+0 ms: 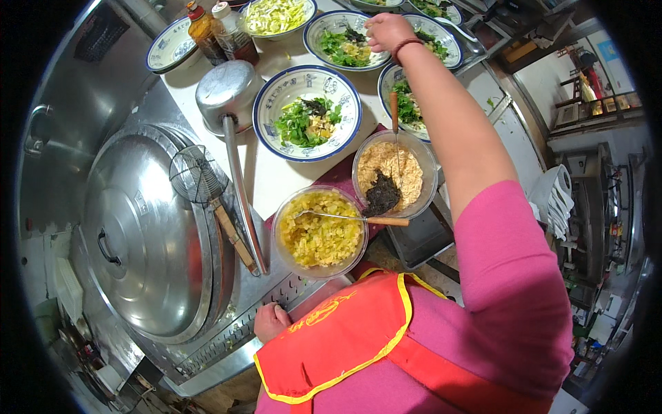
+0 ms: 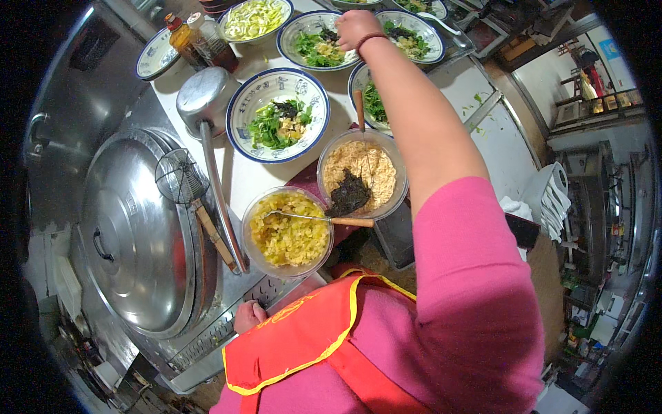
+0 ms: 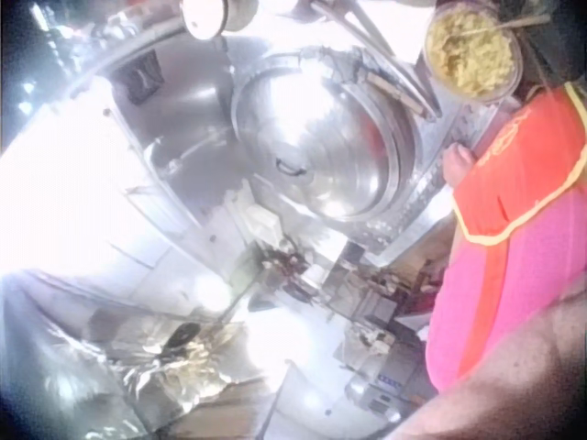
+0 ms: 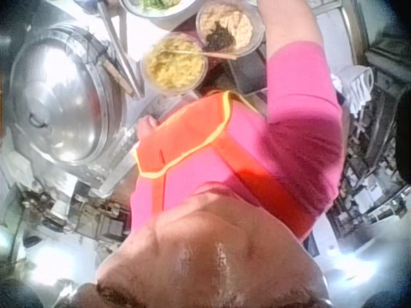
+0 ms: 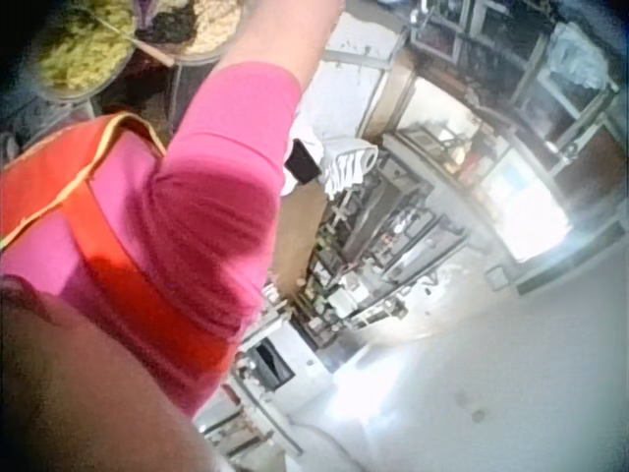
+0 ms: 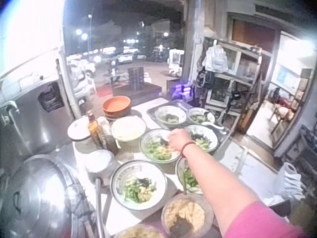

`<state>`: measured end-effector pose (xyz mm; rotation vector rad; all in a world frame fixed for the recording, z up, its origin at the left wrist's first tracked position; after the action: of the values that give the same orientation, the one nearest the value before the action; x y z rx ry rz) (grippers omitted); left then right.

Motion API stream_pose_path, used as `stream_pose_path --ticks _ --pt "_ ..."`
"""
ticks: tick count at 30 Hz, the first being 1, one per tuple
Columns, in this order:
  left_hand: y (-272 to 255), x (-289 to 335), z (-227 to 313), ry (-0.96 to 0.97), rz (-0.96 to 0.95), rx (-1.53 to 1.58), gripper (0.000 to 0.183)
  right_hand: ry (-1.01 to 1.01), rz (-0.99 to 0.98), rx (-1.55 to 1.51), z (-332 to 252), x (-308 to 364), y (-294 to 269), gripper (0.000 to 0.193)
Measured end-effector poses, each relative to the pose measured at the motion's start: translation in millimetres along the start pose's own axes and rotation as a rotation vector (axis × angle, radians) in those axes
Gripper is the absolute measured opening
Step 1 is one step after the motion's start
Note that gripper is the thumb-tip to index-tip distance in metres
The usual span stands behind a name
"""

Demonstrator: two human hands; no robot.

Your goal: The person assembles multiple noodle bowls by adding chopped green onions, a white powder, dark seaweed, yellow pickled vegetables, and a dark sauce. They place a white spoon in each bowl and arrange the bowls on a tray.

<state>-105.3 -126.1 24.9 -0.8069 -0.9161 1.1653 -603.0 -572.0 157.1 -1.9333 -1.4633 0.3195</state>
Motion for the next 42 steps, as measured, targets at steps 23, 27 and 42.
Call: stream_pose_path --ticks 23,27,42 --pt "-12.0 -5.1 3.5 0.036 0.035 0.074 0.014 -0.409 -0.025 0.83 -100.5 120.8 27.2 0.027" --pt "-9.3 -5.9 -0.4 0.054 0.024 0.071 0.017 -0.472 0.205 0.541 -172.3 73.2 77.5 0.037" --pt "9.8 -7.8 -15.6 0.031 -0.174 0.151 0.02 -0.312 0.047 0.068 -211.9 33.5 201.0 0.077"
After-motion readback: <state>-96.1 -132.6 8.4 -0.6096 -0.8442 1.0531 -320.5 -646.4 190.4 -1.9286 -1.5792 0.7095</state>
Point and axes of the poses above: each hand's wrist, its own x-axis away from the middle knuckle, its own y-axis out of the palm, z = x × y, the point moved 8 cm from there along -x, towards the middle knuckle, and after that the axes turned 12 degrees about y, right-handed, at the moved point
